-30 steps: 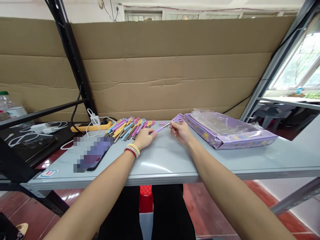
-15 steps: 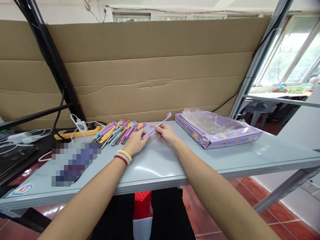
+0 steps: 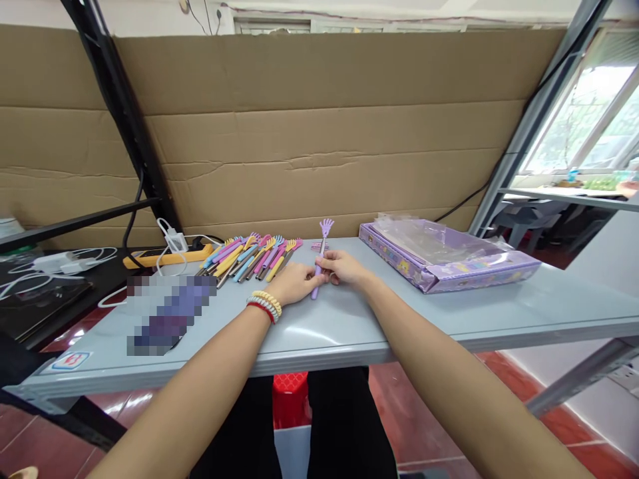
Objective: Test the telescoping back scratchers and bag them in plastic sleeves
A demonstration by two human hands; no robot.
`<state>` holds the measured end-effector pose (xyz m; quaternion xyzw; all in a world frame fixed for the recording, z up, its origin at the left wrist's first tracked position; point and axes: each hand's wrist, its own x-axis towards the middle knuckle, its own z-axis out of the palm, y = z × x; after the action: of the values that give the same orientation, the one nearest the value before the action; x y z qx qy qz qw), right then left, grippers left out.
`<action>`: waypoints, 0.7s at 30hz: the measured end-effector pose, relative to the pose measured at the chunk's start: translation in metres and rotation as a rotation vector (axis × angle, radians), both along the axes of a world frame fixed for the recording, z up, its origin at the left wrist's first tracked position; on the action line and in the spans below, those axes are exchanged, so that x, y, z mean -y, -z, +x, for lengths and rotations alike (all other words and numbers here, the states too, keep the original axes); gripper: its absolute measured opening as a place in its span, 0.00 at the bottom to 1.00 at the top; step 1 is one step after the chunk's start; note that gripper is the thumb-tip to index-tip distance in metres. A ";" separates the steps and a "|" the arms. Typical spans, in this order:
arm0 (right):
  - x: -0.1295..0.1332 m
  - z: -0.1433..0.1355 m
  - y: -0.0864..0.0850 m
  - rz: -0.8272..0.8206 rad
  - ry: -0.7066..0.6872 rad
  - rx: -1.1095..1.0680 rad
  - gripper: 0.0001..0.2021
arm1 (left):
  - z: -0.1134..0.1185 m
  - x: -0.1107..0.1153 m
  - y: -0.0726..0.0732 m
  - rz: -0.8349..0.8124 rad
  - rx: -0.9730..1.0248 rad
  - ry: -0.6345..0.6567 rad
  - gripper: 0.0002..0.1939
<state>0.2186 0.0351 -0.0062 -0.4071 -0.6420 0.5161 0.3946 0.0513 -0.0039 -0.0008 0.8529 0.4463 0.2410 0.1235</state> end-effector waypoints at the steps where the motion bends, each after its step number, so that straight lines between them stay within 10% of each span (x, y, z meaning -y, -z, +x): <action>1: -0.001 0.002 0.000 0.004 0.008 -0.012 0.18 | -0.001 0.001 0.000 -0.009 -0.024 0.016 0.21; 9: 0.005 0.001 0.001 0.258 -0.037 0.219 0.22 | -0.001 0.003 -0.002 -0.039 0.088 -0.071 0.16; 15: 0.006 0.012 -0.030 0.625 0.458 0.557 0.16 | -0.012 -0.004 -0.005 -0.028 0.144 -0.238 0.12; 21: -0.016 0.103 -0.086 0.443 0.891 1.192 0.12 | -0.017 -0.010 -0.002 0.091 0.081 -0.379 0.12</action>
<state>0.3213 0.0512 0.0795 -0.7475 -0.6096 -0.1377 0.2252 0.0343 0.0061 0.0010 0.7479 0.5821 0.3142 0.0551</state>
